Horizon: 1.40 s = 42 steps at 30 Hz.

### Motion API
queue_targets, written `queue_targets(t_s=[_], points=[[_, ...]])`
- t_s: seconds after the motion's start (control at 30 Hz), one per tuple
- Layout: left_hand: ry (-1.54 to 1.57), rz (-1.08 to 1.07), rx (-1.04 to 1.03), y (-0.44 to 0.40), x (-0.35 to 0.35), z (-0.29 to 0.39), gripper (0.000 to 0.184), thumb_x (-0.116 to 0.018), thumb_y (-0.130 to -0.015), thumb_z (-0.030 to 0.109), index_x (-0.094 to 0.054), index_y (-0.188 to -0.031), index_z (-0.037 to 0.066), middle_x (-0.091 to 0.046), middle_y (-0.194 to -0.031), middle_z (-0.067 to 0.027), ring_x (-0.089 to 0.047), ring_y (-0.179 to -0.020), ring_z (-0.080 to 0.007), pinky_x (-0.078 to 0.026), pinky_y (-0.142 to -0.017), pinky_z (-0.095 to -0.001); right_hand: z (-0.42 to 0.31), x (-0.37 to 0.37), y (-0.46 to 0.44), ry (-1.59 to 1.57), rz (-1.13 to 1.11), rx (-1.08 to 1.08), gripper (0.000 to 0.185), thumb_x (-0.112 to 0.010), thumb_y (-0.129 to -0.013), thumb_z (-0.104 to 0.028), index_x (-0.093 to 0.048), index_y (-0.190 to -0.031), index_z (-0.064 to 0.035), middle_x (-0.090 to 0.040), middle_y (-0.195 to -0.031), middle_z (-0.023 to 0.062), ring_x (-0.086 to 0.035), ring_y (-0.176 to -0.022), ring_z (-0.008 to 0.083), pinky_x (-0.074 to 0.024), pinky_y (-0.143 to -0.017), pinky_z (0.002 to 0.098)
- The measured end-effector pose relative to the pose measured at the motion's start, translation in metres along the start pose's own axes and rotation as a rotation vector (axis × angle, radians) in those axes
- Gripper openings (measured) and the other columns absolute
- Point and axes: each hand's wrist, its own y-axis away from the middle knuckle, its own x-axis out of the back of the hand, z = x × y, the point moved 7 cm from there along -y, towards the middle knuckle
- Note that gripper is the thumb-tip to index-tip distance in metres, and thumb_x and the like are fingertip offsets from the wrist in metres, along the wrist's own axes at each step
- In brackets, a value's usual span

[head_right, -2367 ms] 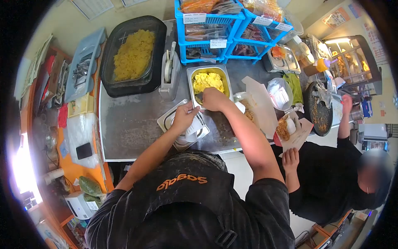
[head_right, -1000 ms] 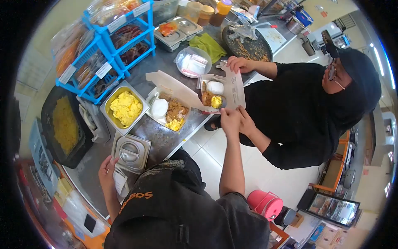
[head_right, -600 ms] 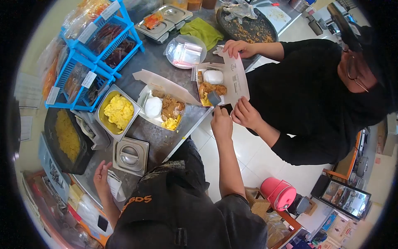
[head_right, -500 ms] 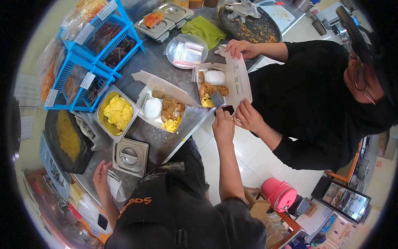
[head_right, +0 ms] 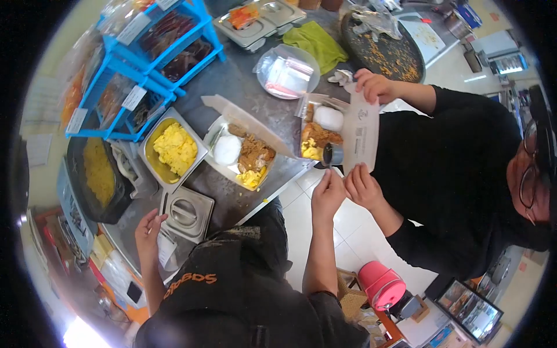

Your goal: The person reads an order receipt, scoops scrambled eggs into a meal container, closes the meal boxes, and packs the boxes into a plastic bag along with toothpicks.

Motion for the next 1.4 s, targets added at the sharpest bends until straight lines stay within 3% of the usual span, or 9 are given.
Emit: queue_targets(t_s=[0.2,0.23,0.43,0.7,0.93,1.0,1.17,1.3,1.4], points=[[-0.381,0.119,-0.092,0.01,0.017,-0.017,0.037,-0.069,-0.088,0.025,-0.063,-0.114,-0.002,-0.072,-0.098,-0.0138,-0.066,-0.09,-0.0158,-0.047,-0.086,-0.0288,-0.054,0.012,-0.013,-0.748,0.112,-0.305,0.023,-0.051,-0.101,-0.018,-0.063,-0.097,0.0015,-0.044,-0.063,-0.0052,-0.035,-0.054,0.0009,-0.026,-0.048,0.019],[-0.331,0.124,-0.093,0.011,0.019,-0.029,0.04,-0.07,-0.087,0.026,-0.062,-0.115,-0.001,-0.072,-0.098,-0.0128,-0.067,-0.093,-0.0184,-0.048,-0.086,-0.0301,-0.088,0.015,-0.02,-0.729,0.091,-0.179,0.024,-0.051,-0.101,-0.018,-0.063,-0.097,0.0023,-0.044,-0.063,-0.0057,-0.033,-0.053,0.0001,-0.0244,-0.048,0.0193],[-0.259,0.167,-0.232,-0.009,0.009,-0.025,0.034,-0.071,-0.086,0.026,-0.069,-0.109,0.0,-0.072,-0.101,-0.0139,-0.069,-0.096,-0.0216,-0.053,-0.079,-0.0327,-0.261,-0.077,0.017,-0.44,-0.667,0.657,0.007,-0.064,-0.078,0.0,-0.066,-0.084,-0.0033,-0.062,-0.073,0.0162,-0.061,-0.066,0.0325,-0.0465,-0.059,0.0415],[-0.082,0.106,-0.343,-0.064,-0.038,-0.049,0.035,-0.068,-0.089,0.026,-0.068,-0.111,-0.001,-0.072,-0.09,-0.0123,-0.065,-0.081,-0.0116,-0.051,-0.07,-0.0293,-0.299,-0.197,0.097,0.303,-1.187,1.07,0.014,-0.061,-0.074,-0.01,-0.07,-0.08,-0.002,-0.068,-0.083,0.0196,-0.068,-0.083,0.0347,-0.0541,-0.074,0.0446],[-0.005,0.139,-0.366,-0.059,-0.039,-0.041,0.031,-0.07,-0.088,0.022,-0.068,-0.106,-0.002,-0.071,-0.085,-0.0114,-0.065,-0.078,-0.015,-0.05,-0.073,-0.0285,-0.304,-0.209,0.08,0.38,-1.137,0.916,0.03,-0.068,-0.08,-0.031,-0.072,-0.091,-0.0033,-0.069,-0.091,0.0191,-0.067,-0.09,0.0343,-0.0526,-0.079,0.0435],[0.067,0.222,-0.403,-0.054,-0.026,-0.047,0.031,-0.072,-0.085,0.022,-0.068,-0.104,-0.001,-0.071,-0.087,-0.014,-0.068,-0.078,-0.0223,-0.05,-0.076,-0.0315,-0.317,-0.179,0.077,0.262,-0.839,0.965,0.034,-0.072,-0.079,-0.033,-0.069,-0.094,-0.0019,-0.066,-0.1,0.0165,-0.062,-0.095,0.0346,-0.0492,-0.083,0.0415],[0.358,0.34,-0.199,-0.049,0.025,-0.07,0.033,-0.074,-0.085,0.02,-0.066,-0.108,-0.002,-0.068,-0.095,-0.009,-0.063,-0.085,-0.0144,-0.049,-0.077,-0.0283,-0.314,-0.103,0.045,-0.165,-0.329,0.905,0.028,-0.073,-0.08,-0.023,-0.066,-0.095,-0.0013,-0.061,-0.099,0.0146,-0.056,-0.092,0.0344,-0.0462,-0.081,0.0413],[0.705,0.347,-0.112,-0.062,0.028,-0.046,0.031,-0.074,-0.086,0.02,-0.066,-0.106,-0.002,-0.065,-0.098,-0.0068,-0.059,-0.088,-0.0122,-0.047,-0.077,-0.0251,-0.26,-0.111,0.014,-0.32,-0.554,0.495,0.022,-0.07,-0.083,-0.022,-0.065,-0.087,-0.0008,-0.064,-0.089,0.0158,-0.059,-0.087,0.0347,-0.0467,-0.077,0.0418],[0.758,0.323,-0.204,-0.092,0.013,-0.013,0.028,-0.073,-0.087,0.02,-0.066,-0.104,-0.002,-0.064,-0.095,-0.0056,-0.057,-0.086,-0.0115,-0.046,-0.074,-0.025,-0.274,-0.102,0.032,-0.305,-0.722,0.471,0.023,-0.068,-0.084,-0.024,-0.066,-0.084,-0.0006,-0.064,-0.082,0.0165,-0.061,-0.082,0.0344,-0.0471,-0.075,0.0428]])
